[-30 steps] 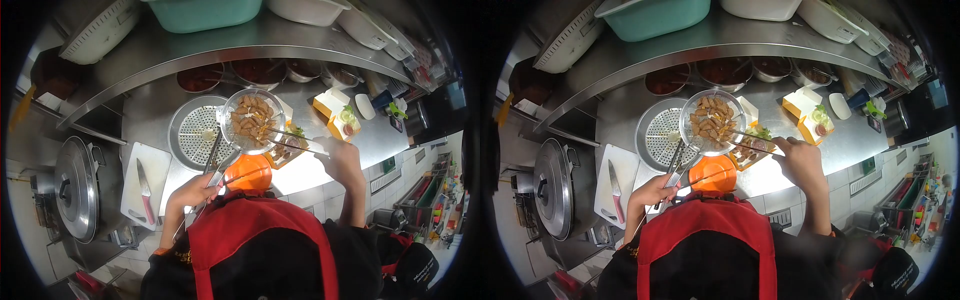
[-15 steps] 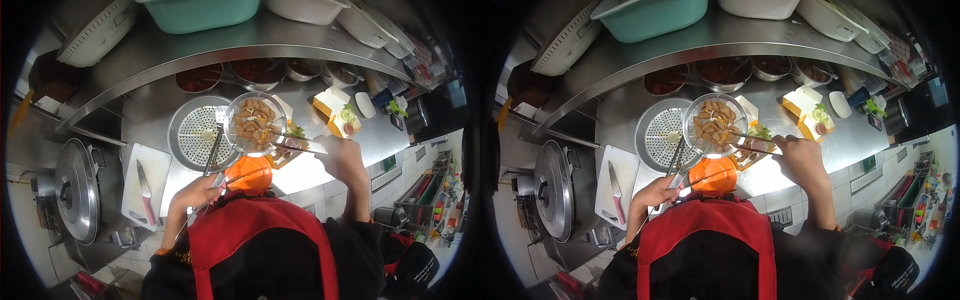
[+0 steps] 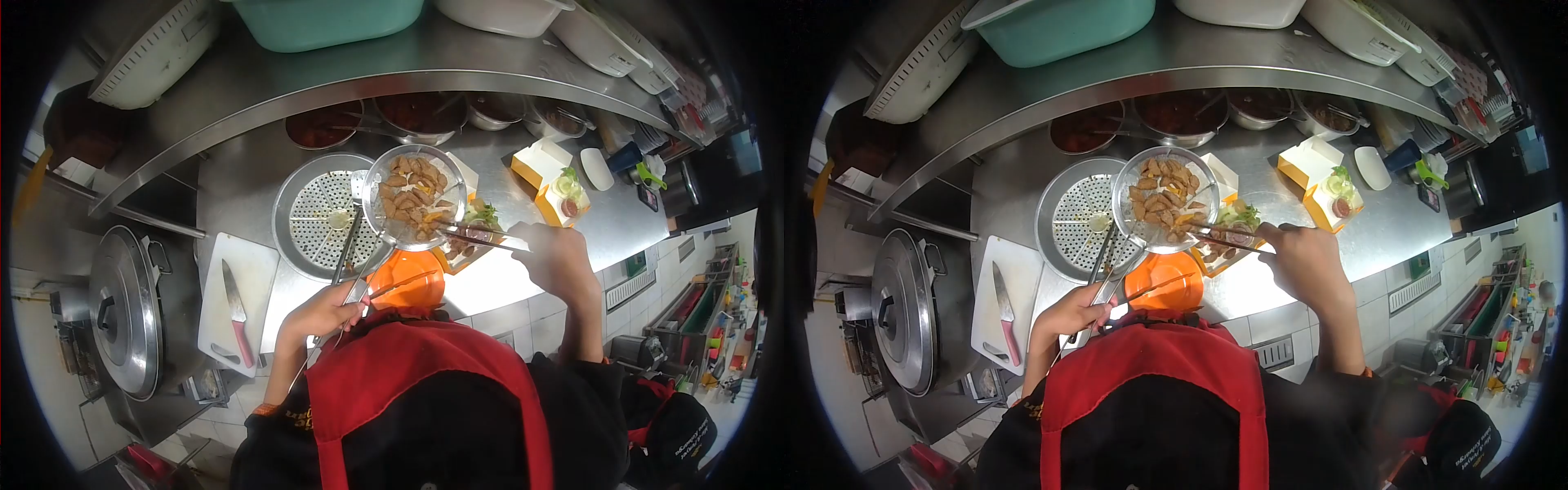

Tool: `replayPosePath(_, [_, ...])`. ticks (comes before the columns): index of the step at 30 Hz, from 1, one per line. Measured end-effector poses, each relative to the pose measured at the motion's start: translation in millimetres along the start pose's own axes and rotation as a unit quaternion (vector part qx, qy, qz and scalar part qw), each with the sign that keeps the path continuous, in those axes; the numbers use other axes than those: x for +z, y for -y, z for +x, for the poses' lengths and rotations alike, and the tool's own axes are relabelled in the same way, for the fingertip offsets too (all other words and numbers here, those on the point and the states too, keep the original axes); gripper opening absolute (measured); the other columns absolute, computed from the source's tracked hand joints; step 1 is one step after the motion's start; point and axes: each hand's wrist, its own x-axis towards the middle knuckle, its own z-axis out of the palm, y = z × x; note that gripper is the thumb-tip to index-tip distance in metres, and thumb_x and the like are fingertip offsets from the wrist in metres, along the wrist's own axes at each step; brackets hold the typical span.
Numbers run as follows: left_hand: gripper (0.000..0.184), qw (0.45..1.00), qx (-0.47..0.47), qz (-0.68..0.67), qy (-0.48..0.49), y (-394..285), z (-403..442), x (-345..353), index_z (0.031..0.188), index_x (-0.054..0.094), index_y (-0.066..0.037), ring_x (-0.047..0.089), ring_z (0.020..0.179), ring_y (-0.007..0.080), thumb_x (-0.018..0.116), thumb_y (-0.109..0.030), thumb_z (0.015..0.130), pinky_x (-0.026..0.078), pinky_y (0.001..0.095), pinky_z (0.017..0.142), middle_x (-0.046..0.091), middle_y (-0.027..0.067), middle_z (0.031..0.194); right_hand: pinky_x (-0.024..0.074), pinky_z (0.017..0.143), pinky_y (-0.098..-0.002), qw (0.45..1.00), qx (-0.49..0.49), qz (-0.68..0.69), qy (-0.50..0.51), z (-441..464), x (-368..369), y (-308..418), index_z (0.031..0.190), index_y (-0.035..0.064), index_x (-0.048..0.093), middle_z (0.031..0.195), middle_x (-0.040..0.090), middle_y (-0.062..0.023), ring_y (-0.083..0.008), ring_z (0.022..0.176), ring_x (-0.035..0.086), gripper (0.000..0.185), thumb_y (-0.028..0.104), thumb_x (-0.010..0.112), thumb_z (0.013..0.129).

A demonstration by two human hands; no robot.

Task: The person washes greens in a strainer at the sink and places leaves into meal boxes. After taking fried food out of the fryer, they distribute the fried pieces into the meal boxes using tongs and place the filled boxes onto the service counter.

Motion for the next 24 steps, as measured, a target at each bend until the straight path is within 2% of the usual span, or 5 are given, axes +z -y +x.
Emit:
replayPosePath(9, [0.014, 1.0, 0.012, -0.017, 0.021, 0.1, -4.5, -5.9, 0.107, 0.048, -0.005, 0.049, 0.06, 0.0069, 0.047, -0.008, 0.093, 0.041, 0.0219, 0.051, 0.05, 0.0004, 0.07, 0.0469, 0.057, -0.0374, 0.999, 0.027, -0.043, 0.016, -6.0, -7.6, -4.2, 0.099, 0.0145, 0.065, 0.072, 0.065, -0.0074, -0.0259, 0.065, 0.063, 0.023, 0.023, 0.067, 0.078])
replayPosePath(15, [0.012, 0.999, 0.014, -0.04, 0.013, 6.3, -4.2, -6.3, 0.105, 0.047, -0.005, 0.049, 0.058, 0.0073, 0.047, -0.007, 0.093, 0.04, 0.0217, 0.051, 0.05, 0.0002, 0.068, 0.0475, 0.059, -0.0366, 0.999, 0.041, -0.006, -0.014, -11.8, -10.2, -14.0, 0.096, 0.0145, 0.065, 0.072, 0.065, -0.0063, -0.0257, 0.065, 0.063, 0.021, 0.022, 0.068, 0.076])
replayPosePath(21, [0.011, 1.0, 0.013, -0.022, 0.006, 4.6, -5.0, -8.2, 0.104, 0.047, -0.004, 0.049, 0.057, 0.0078, 0.047, -0.007, 0.093, 0.04, 0.0225, 0.05, 0.05, 0.0005, 0.069, 0.0483, 0.061, -0.0372, 0.994, 0.104, 0.023, 0.015, -25.2, -16.4, -24.8, 0.093, 0.0164, 0.065, 0.071, 0.065, -0.0065, -0.0264, 0.066, 0.064, 0.02, 0.019, 0.069, 0.074])
replayPosePath(24, [0.011, 1.0, 0.013, -0.017, -0.004, 11.5, -2.4, -9.6, 0.103, 0.048, -0.004, 0.049, 0.057, 0.0079, 0.047, -0.008, 0.093, 0.04, 0.0227, 0.05, 0.05, 0.0006, 0.07, 0.0485, 0.061, -0.0376, 0.995, 0.101, 0.005, 0.026, -29.8, -9.0, -28.6, 0.094, 0.0171, 0.065, 0.072, 0.066, -0.0062, -0.0267, 0.067, 0.064, 0.021, 0.019, 0.07, 0.074])
